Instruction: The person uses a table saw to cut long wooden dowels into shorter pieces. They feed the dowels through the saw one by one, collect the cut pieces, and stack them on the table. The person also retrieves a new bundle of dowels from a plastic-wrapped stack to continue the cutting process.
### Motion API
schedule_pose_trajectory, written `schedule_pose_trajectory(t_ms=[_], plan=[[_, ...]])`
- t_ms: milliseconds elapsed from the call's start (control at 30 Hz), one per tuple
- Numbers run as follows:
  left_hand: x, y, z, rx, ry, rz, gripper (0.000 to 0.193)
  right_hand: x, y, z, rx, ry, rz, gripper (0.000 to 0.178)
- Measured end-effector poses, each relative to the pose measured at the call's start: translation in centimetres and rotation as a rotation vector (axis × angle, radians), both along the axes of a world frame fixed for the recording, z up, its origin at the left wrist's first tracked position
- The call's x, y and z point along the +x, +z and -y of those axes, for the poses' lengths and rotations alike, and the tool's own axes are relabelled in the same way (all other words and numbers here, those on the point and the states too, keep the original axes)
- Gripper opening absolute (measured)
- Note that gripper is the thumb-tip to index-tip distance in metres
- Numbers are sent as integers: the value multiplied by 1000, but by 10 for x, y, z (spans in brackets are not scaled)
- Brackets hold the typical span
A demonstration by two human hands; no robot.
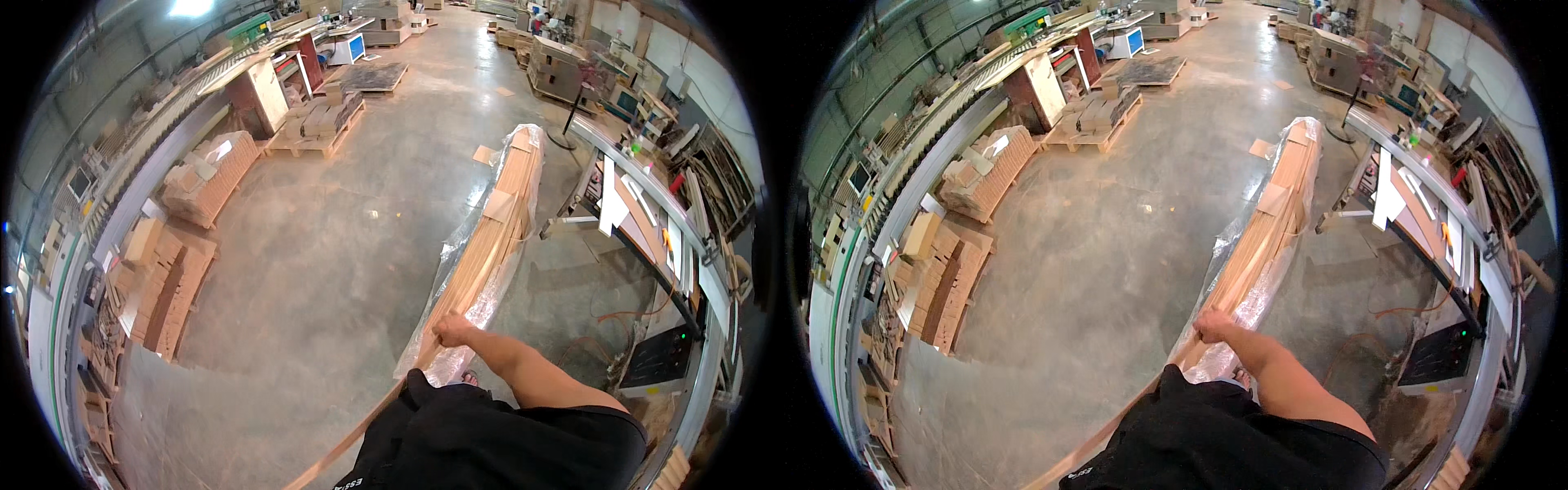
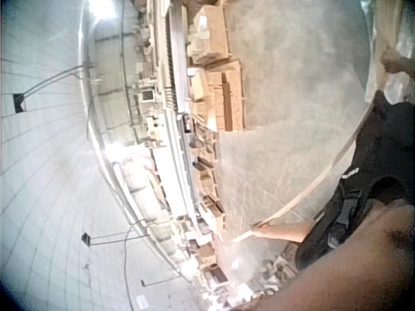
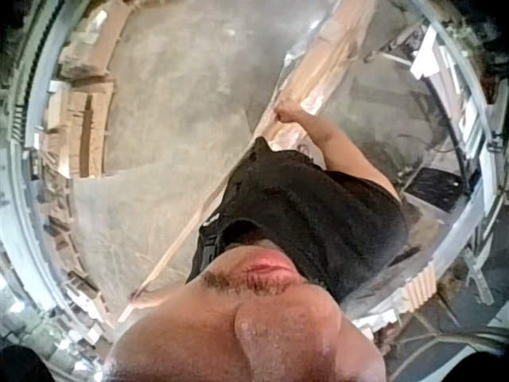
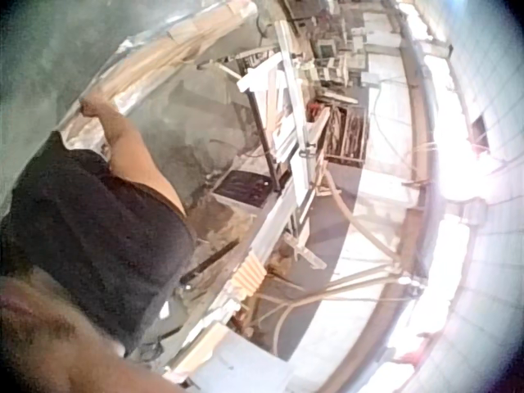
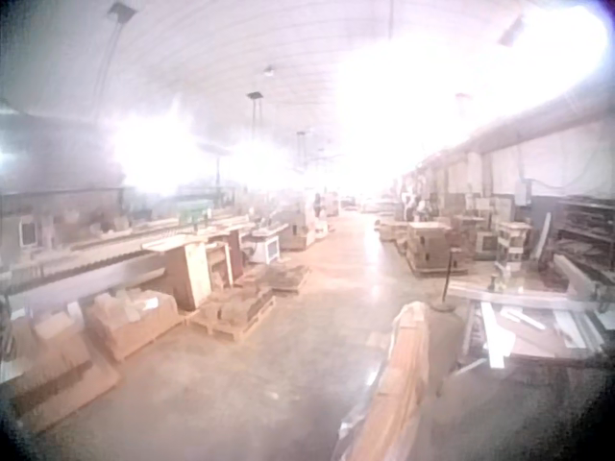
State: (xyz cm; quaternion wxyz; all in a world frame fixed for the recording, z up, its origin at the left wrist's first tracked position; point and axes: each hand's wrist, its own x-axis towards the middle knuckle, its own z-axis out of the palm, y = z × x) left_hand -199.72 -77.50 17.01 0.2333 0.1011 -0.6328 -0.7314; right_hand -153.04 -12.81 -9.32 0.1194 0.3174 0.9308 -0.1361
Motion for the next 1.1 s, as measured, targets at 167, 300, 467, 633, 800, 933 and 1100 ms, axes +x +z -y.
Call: schedule_pose_trajectory(t_ms=[167, 300, 467, 633, 800, 933, 1100], plan=[[18, -149, -102, -535, -141, 475, 27, -41, -3, 21, -71, 116, -2, 19], [42, -245, -138, -1136, -369, 725, 31, -62, 27, 38, 58, 176, -150, 11], [67, -303, -132, -2048, -793, 344, 37, -29, 93, 49, 297, 73, -278, 11], [125, -347, -289, -1341, -642, 110, 39, 55, 155, 77, 537, -74, -387, 9], [301, -233, -454, -674, -2199, 398, 32, 139, 164, 114, 669, -216, -481, 12], [428, -173, -484, -930, -2529, 224, 34, 209, 160, 149, 790, -347, -555, 11], [556, -150, -467, -1281, -2462, -331, 43, 333, 157, 209, 881, -590, -536, 12]])
